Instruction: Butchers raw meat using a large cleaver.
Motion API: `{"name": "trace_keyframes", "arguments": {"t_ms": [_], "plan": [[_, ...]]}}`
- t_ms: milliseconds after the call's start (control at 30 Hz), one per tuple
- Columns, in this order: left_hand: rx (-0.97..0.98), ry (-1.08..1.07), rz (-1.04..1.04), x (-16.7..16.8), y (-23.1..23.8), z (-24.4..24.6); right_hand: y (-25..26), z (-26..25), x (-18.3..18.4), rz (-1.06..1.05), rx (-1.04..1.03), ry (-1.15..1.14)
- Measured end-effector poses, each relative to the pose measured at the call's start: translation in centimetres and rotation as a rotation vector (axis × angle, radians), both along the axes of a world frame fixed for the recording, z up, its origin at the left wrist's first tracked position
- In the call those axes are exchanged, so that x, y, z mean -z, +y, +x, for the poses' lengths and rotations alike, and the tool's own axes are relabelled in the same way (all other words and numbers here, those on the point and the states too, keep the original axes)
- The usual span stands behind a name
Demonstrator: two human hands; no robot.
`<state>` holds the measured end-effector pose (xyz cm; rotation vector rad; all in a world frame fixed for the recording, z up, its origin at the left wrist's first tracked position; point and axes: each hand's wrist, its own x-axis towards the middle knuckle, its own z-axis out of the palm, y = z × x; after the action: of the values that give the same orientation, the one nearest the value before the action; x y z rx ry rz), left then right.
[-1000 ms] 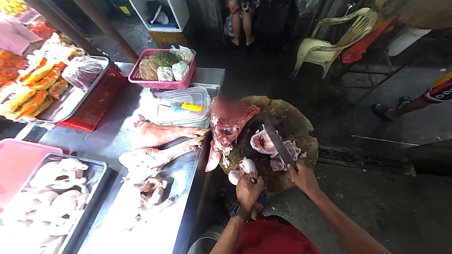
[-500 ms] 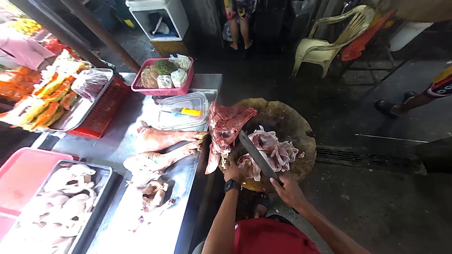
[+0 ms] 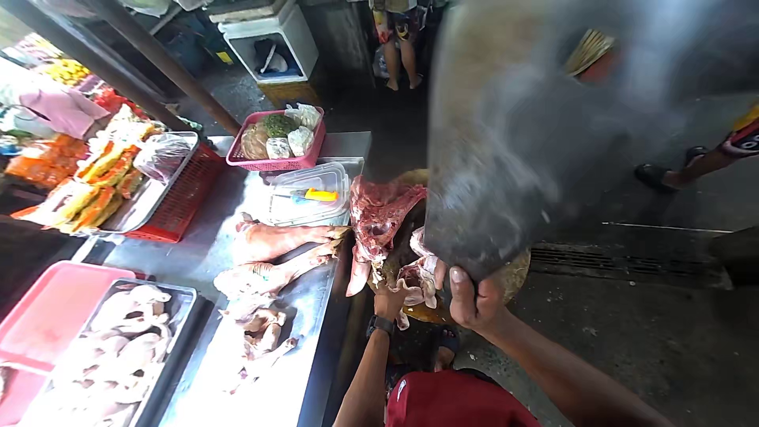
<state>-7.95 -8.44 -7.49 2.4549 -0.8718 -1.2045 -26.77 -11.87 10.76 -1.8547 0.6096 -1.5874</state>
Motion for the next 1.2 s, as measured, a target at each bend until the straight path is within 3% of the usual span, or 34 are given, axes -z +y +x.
{"name": "trace_keyframes", "arguments": {"t_ms": [67,133,200,267,400,567,700,800,900,1033,1133,1200], "plan": [[-0.001,-0.003,0.009,0.0,-0.1,0.0,1.4,-0.3,6.2,0.055,0.066,0.181],[-0.005,-0.009,0.008,0.0,0.0,0.0,4.3,-2.5,13.6,0.392,0.102,0.802],[0.012,-0.041,0.029,0.4,0.0,0.0,4.2,-3.0,16.7,0.872,-0.086,1.339],[0.01,-0.024,0.054,1.3,1.2,0.4,4.2,-2.7,16.9,1.077,-0.182,1.479],[-0.021,0.027,0.011,2.2,2.4,1.1,4.4,-4.0,15.4,1.107,-0.189,1.512],[0.016,0.129,-0.003,2.7,5.8,2.0,5.1,-5.0,16.3,1.094,-0.19,1.517],[-0.344,0.43,-0.194,2.0,8.9,2.5,6.3,-7.1,17.7,1.055,-0.172,1.446],[-0.505,0.524,-0.352,1.3,8.0,2.9,7.4,-9.6,20.2,1.046,-0.159,1.333],[-0.378,0.391,-0.421,1.2,4.2,3.6,8.5,-12.2,22.6,1.065,-0.096,1.122],[0.085,0.035,-0.303,2.5,0.1,4.5,10.6,-14.2,22.6,1.069,0.07,0.93],[0.159,-0.27,-0.278,1.5,-0.7,2.2,10.9,-15.2,21.5,1.1,0.151,0.876],[0.192,-0.353,-0.344,0.2,-0.4,-0.3,11.1,-15.6,21.4,1.091,0.184,0.863]]}}
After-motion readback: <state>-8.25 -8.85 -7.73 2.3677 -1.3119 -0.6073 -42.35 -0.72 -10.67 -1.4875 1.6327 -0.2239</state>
